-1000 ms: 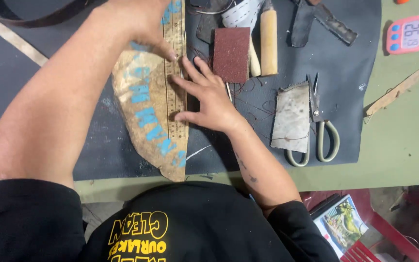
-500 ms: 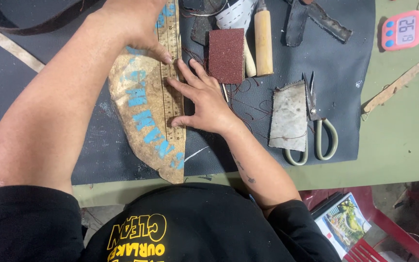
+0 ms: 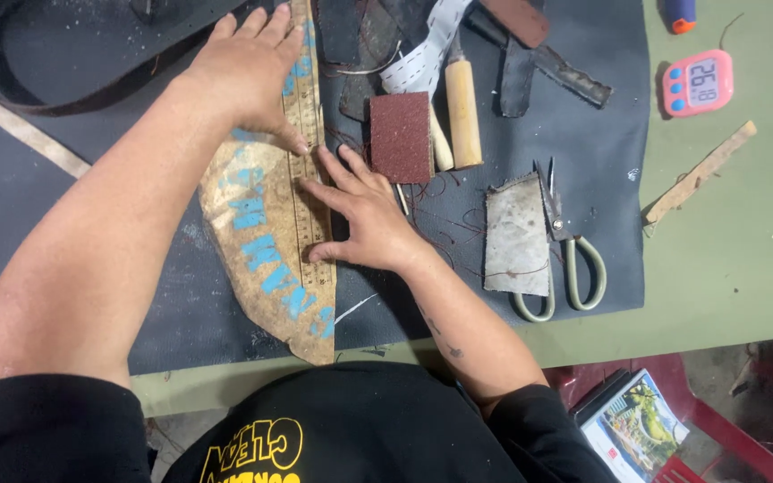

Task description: The person measures a piece of material with a ruler, then cuts a strip of black leather using shears. They use a pointed tool to mark or punch holes along the edge of the leather strip.

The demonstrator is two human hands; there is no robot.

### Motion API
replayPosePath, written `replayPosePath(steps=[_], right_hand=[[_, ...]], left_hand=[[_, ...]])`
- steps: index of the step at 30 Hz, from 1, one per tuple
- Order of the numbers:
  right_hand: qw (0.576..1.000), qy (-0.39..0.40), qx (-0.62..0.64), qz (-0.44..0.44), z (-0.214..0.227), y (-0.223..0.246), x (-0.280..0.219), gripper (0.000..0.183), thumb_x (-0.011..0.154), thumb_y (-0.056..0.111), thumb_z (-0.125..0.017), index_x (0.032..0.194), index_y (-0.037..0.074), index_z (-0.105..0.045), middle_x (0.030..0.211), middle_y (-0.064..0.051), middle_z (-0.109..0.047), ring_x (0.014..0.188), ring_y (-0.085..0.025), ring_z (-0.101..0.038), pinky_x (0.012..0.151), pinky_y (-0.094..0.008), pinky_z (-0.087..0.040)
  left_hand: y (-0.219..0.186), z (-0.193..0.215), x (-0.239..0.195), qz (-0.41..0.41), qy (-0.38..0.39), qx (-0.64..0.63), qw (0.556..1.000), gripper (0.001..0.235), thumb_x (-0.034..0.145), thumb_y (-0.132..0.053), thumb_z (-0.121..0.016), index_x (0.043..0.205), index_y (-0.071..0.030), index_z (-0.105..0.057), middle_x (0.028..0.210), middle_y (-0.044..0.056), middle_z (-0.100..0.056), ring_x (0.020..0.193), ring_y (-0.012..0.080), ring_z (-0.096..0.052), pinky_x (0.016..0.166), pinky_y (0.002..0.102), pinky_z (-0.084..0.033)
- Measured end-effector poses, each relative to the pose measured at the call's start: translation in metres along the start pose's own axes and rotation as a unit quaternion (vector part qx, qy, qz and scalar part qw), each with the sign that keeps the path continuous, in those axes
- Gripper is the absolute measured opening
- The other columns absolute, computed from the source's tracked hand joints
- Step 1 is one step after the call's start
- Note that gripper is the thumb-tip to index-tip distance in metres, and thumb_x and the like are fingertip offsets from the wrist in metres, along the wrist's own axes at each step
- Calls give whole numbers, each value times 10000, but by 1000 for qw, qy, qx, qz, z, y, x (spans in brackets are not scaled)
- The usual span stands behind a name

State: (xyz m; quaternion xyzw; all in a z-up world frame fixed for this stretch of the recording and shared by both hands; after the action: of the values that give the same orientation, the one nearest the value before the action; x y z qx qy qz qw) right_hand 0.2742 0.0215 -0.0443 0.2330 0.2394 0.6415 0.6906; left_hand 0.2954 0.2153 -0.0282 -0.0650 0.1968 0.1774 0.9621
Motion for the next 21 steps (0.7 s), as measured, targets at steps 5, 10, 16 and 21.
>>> replayPosePath(steps=[5, 10, 16, 21], right_hand=[[1000, -7, -4, -13, 0, 0, 0, 1041, 729, 662, -871, 1584, 269, -426, 1731, -96, -167, 1607, -411, -127, 1140, -622, -312], [1000, -12, -8, -5, 3, 0, 2, 995, 757, 719, -803, 1577, 293, -435, 1736, -84, -169, 1615, -412, -138, 1129, -625, -332], [1000, -28, -6, 9, -2, -1, -3, 994, 767, 757, -792, 1574, 293, -446, 1738, -83, -176, 1627, -412, -142, 1150, -639, -347], [999, -33, -28, 14, -4, -1, -4, 1000, 775, 787, -761, 1579, 286, -440, 1735, -94, -180, 1623, -406, -154, 1183, -605, -328]], left_hand=[[-3, 1, 2, -10, 8, 16, 1000, 1549, 464, -733, -891, 1641, -98, -111, 1723, 127, -34, 1564, 348, -110, 1225, 551, -135], [-4, 9, 8, 11, 27, 50, 998, 1556, 451, -791, -865, 1635, -88, -139, 1730, 133, -64, 1561, 352, -154, 1201, 572, -181], [-5, 5, 9, 24, 15, 88, 996, 1552, 418, -838, -838, 1624, -89, -211, 1728, 125, -148, 1541, 357, -212, 1149, 608, -232], [-7, 2, 19, 36, 22, 124, 991, 1583, 408, -873, -823, 1630, -84, -199, 1720, 145, -173, 1549, 365, -211, 1164, 621, -221]])
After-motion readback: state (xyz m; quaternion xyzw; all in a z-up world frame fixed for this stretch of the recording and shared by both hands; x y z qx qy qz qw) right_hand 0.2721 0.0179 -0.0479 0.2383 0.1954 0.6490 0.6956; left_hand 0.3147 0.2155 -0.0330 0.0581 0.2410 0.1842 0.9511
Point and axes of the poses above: each hand's wrist, its own x-axis towards the middle knuckle, its own z-axis out of the back of the hand, y = z × x, the point moved 9 cm from there along x, towards the middle knuckle
